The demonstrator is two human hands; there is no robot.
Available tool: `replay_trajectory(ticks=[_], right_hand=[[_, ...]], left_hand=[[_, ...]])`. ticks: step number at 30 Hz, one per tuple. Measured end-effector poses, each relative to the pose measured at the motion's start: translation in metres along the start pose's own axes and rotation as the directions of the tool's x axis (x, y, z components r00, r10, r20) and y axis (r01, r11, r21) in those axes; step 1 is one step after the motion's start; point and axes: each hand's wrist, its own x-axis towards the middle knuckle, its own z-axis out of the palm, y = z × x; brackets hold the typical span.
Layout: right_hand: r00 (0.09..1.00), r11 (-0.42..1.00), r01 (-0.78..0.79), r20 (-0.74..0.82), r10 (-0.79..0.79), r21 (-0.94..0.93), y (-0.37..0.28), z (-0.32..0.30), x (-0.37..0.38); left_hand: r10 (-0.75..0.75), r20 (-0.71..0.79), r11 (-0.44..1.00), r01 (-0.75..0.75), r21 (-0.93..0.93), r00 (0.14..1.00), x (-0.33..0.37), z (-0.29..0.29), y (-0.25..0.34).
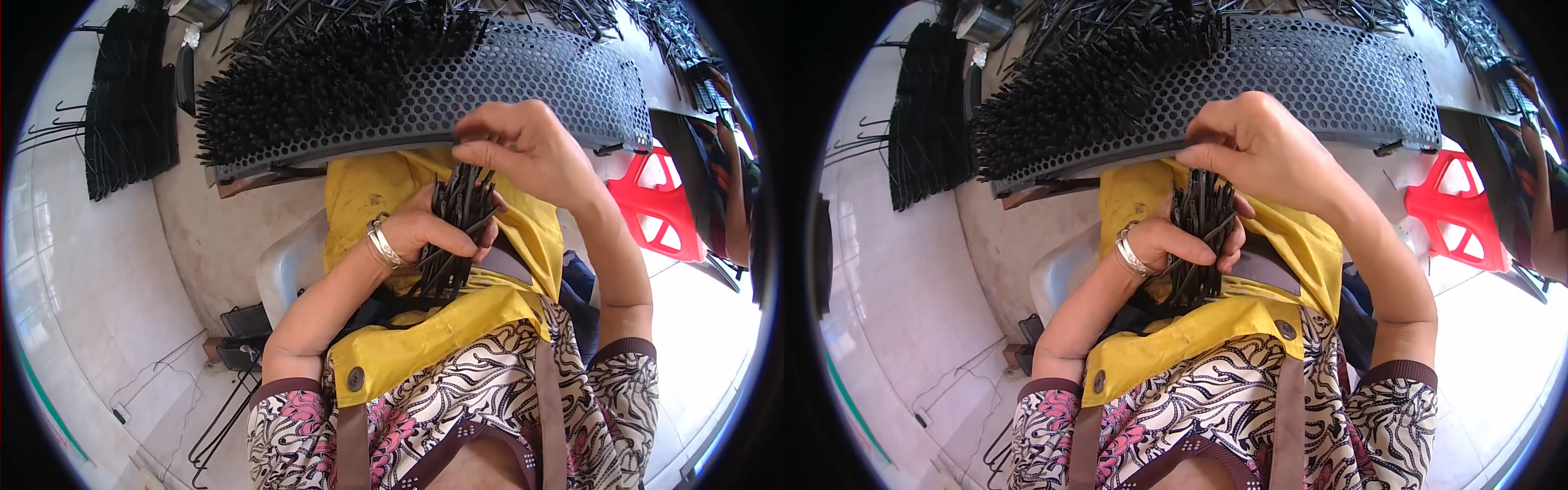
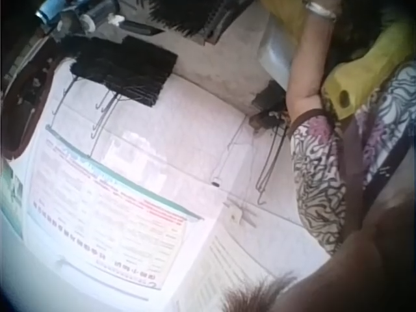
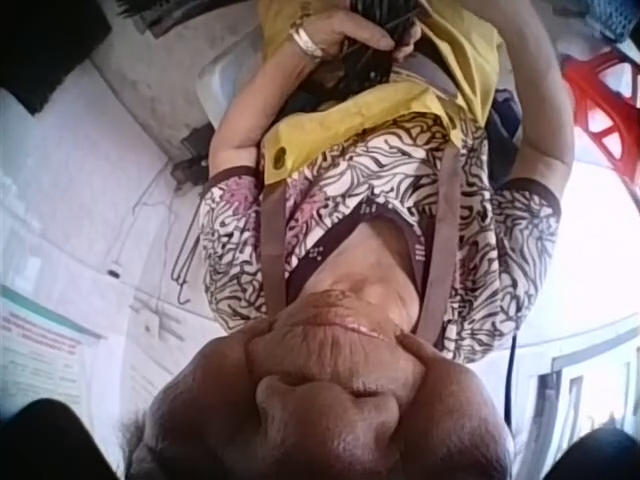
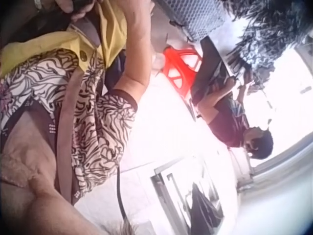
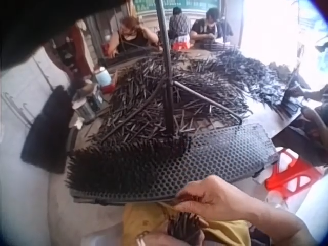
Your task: Inserting small black plastic rods into a curved mesh frame at a workstation.
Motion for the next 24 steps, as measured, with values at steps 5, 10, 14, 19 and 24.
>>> replay_trajectory(ticks=[5,10,14,19,24], right_hand=[[1.000,1.000,-0.009,0.001,0.009,-0.004,0.002,0.006,-0.006],[0.927,0.979,-0.015,-0.365,0.090,0.202,-0.004,-0.002,-0.008],[0.688,0.965,0.246,-0.718,-0.106,0.094,0.006,-0.014,0.012],[0.461,0.899,0.352,-0.789,-0.408,-0.260,0.014,-0.009,0.042],[0.366,0.795,0.310,-0.706,-0.606,-0.521,0.019,-0.001,0.062]], left_hand=[[0.022,0.022,0.997,-0.024,0.079,1.000,-0.006,0.004,-0.006],[0.108,0.045,0.989,-0.112,0.094,0.993,-0.014,0.002,-0.011],[0.135,0.037,0.983,-0.138,0.117,0.990,-0.023,0.004,-0.014],[0.134,0.000,0.983,-0.133,0.124,0.991,-0.027,0.007,-0.018],[0.118,-0.047,0.988,-0.112,0.102,0.992,-0.031,0.006,-0.021]])
